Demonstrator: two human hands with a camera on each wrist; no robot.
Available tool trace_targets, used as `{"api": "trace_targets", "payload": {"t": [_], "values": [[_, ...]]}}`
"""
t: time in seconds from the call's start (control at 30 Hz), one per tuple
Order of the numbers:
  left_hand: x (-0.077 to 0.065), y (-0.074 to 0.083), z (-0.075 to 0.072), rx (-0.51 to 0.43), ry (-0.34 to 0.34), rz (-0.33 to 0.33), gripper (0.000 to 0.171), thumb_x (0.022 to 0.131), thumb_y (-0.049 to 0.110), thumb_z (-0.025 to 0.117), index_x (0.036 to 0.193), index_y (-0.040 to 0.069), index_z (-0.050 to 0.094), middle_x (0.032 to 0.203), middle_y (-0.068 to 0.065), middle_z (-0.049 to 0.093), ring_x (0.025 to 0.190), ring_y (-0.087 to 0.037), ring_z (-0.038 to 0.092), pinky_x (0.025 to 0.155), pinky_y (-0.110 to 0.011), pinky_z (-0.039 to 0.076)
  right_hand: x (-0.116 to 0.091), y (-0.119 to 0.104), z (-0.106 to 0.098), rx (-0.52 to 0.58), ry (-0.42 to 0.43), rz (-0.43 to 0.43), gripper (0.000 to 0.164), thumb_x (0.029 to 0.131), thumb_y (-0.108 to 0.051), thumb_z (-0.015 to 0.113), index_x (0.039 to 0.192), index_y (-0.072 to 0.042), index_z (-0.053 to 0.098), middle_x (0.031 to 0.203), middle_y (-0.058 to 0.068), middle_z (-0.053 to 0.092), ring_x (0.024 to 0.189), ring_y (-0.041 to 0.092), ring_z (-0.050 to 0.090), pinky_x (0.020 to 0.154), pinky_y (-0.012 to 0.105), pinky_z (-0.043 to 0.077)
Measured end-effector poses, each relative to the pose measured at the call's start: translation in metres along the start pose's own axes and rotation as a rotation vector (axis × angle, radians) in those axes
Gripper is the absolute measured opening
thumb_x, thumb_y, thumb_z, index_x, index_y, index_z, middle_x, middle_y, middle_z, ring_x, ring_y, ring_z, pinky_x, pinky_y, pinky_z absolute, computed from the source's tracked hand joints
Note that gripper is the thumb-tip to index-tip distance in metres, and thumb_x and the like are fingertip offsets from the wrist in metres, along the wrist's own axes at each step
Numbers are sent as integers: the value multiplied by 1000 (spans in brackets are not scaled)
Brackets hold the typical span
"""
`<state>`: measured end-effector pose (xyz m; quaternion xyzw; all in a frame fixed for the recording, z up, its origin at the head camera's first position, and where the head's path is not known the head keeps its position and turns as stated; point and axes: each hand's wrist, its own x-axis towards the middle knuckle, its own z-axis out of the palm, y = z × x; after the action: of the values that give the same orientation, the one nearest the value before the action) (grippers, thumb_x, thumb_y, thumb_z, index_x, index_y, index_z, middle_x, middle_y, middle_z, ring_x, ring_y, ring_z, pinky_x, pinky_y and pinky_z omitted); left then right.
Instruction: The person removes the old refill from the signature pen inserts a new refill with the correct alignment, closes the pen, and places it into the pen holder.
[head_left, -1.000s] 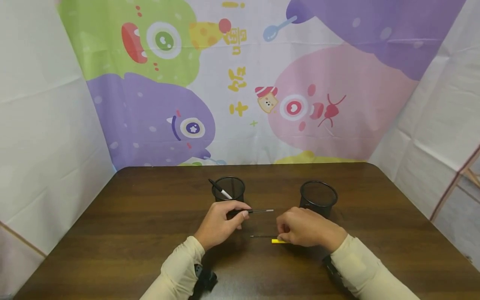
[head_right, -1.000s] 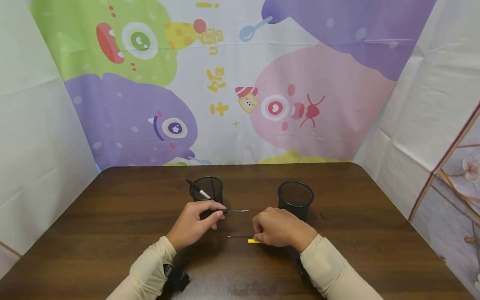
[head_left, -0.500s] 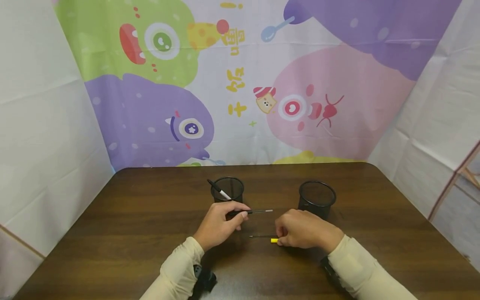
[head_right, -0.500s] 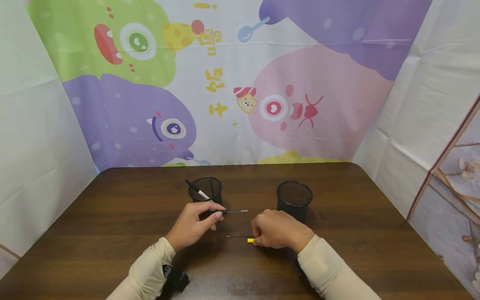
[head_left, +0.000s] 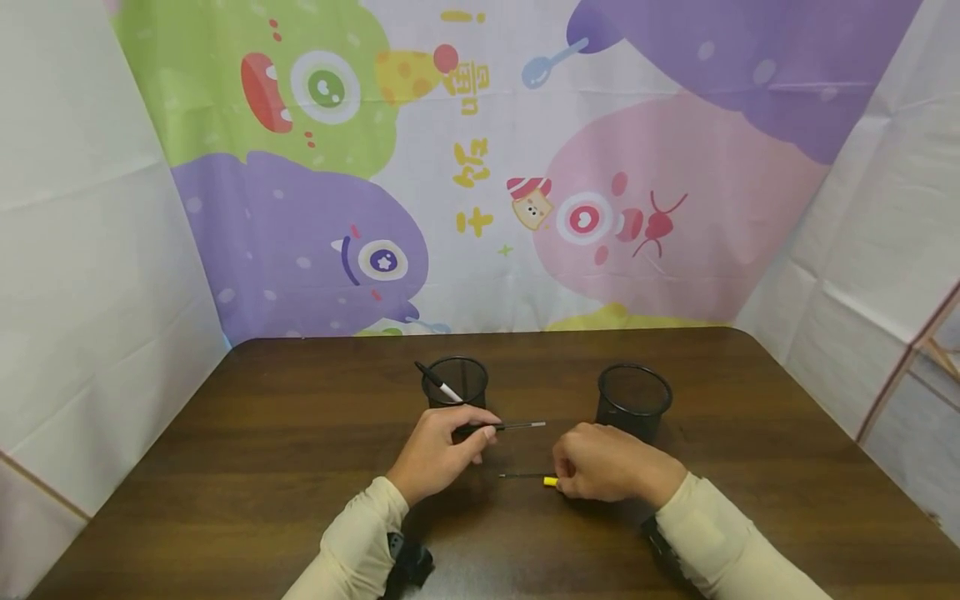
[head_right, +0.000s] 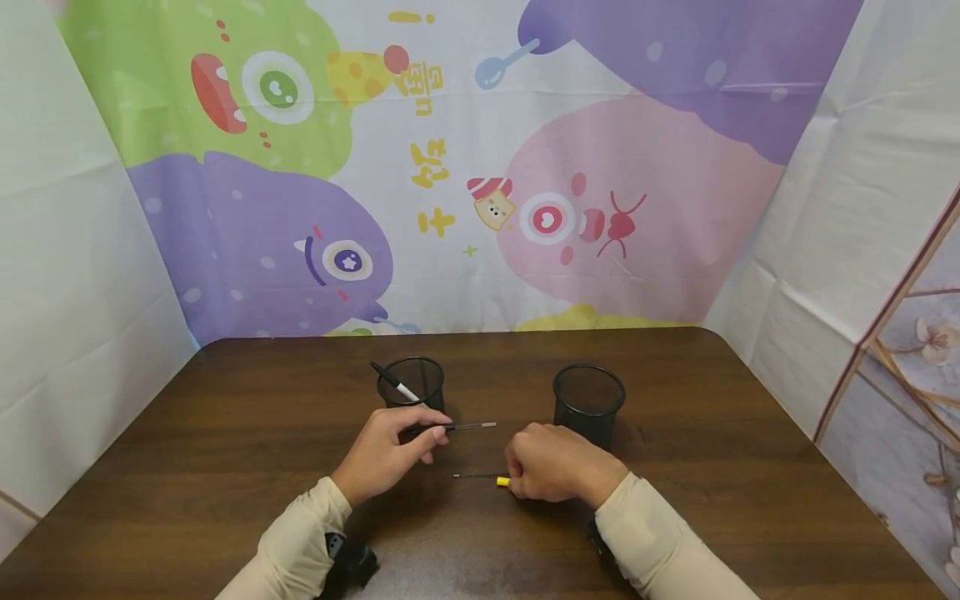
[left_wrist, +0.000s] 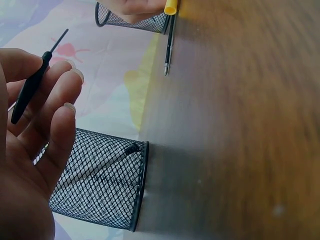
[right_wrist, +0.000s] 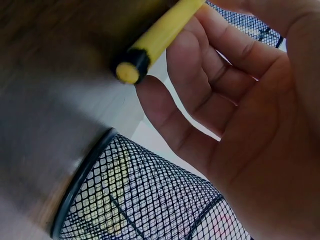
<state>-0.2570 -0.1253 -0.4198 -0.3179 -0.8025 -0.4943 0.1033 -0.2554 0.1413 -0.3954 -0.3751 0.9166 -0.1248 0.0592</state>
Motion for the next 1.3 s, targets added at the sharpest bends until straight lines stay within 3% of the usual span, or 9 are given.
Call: {"api": "trace_targets", "payload": {"t": [0.5, 0.8, 1.3], "values": [[0, -1, 0, -14, -6, -7, 14, 99, 14, 65, 110, 17, 74, 89, 7, 73, 62, -9, 66, 62, -29, 57, 0, 1, -3, 29, -14, 5, 22, 88, -18, 71, 71, -27, 61, 71, -18, 53, 60, 2, 49, 56, 25, 45], [0, -2, 1, -12, -6, -2, 13, 99, 14, 65, 109, 16, 74, 89, 6, 73, 62, -9, 66, 62, -29, 57, 2, 2, -1, 3, 29, -16, 20, 90, -19, 68, 73, -26, 59, 72, -17, 51, 61, 2, 48, 54, 24, 44], [0, 0, 1, -6, 0, 3, 13, 99, 13, 66, 108, 17, 74, 88, 8, 73, 61, -8, 66, 62, -29, 56, 2, 2, -1, 66, 74, -25, 14, 95, -17, 65, 83, -22, 60, 66, -15, 51, 52, 0, 43, 48, 23, 39]]}}
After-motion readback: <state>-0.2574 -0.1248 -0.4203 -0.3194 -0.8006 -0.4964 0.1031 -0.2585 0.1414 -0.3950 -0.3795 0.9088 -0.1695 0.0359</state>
